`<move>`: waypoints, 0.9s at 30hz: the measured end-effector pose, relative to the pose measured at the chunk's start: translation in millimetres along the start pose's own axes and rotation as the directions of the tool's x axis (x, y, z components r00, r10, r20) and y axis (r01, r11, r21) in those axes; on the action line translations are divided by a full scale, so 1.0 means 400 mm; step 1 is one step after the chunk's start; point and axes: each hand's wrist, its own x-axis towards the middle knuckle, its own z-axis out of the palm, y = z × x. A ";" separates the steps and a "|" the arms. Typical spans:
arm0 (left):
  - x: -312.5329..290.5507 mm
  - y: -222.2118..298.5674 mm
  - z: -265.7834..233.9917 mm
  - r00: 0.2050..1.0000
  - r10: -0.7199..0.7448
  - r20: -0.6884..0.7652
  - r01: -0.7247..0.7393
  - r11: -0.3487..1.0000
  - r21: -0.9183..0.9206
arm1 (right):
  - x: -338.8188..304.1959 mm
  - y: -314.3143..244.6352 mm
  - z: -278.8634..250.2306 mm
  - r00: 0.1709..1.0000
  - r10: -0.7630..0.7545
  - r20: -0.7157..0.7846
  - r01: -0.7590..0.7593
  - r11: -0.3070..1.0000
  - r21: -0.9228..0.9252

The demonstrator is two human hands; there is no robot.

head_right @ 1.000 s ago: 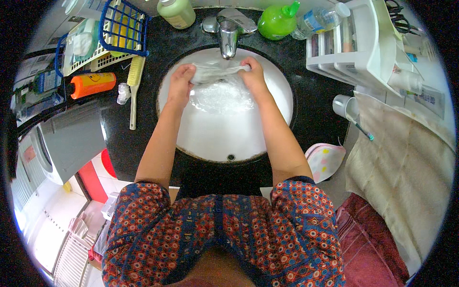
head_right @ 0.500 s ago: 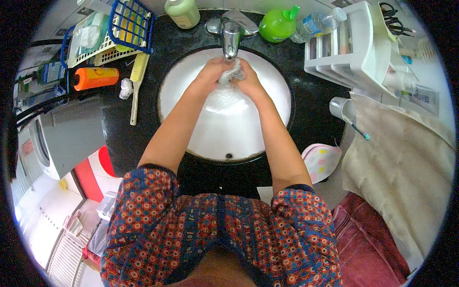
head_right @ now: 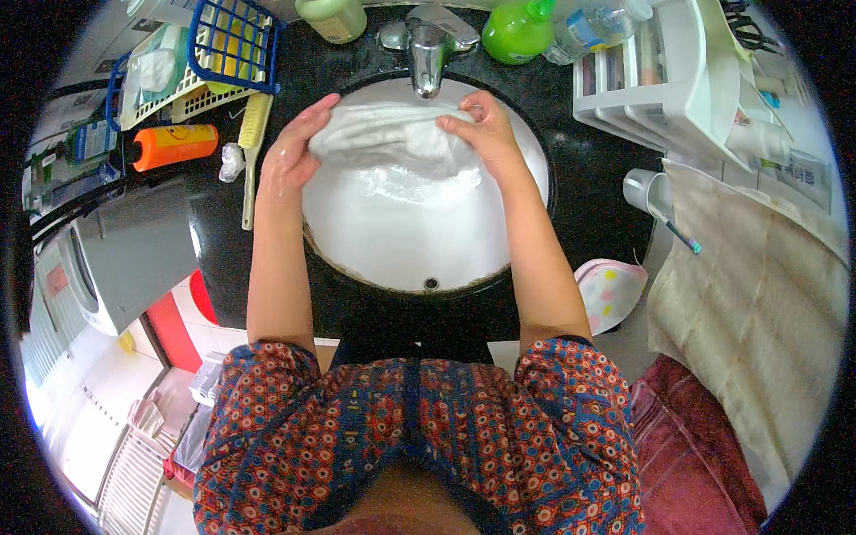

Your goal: The person cleans a bathroom using a white cloth. They wipe the mirror, the wall tiles, the toilet, and the sink countertop. The person also washes the cloth in the sink and wrings it out multiple times during the process.

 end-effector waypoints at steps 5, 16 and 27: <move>0.097 -0.224 -0.086 0.861 0.509 0.004 -0.260 0.433 0.863 | 0.036 0.148 0.039 0.905 -0.395 -0.156 0.127 0.603 -0.787; 0.101 -0.384 -0.061 0.931 -0.184 0.316 0.322 0.823 -0.469 | -0.216 0.063 0.393 0.932 -0.359 0.048 0.335 0.802 -0.494; 0.107 -0.396 -0.066 0.664 0.100 0.741 0.509 0.666 -0.546 | -0.171 0.067 0.365 0.979 -0.204 0.021 0.186 0.842 -0.506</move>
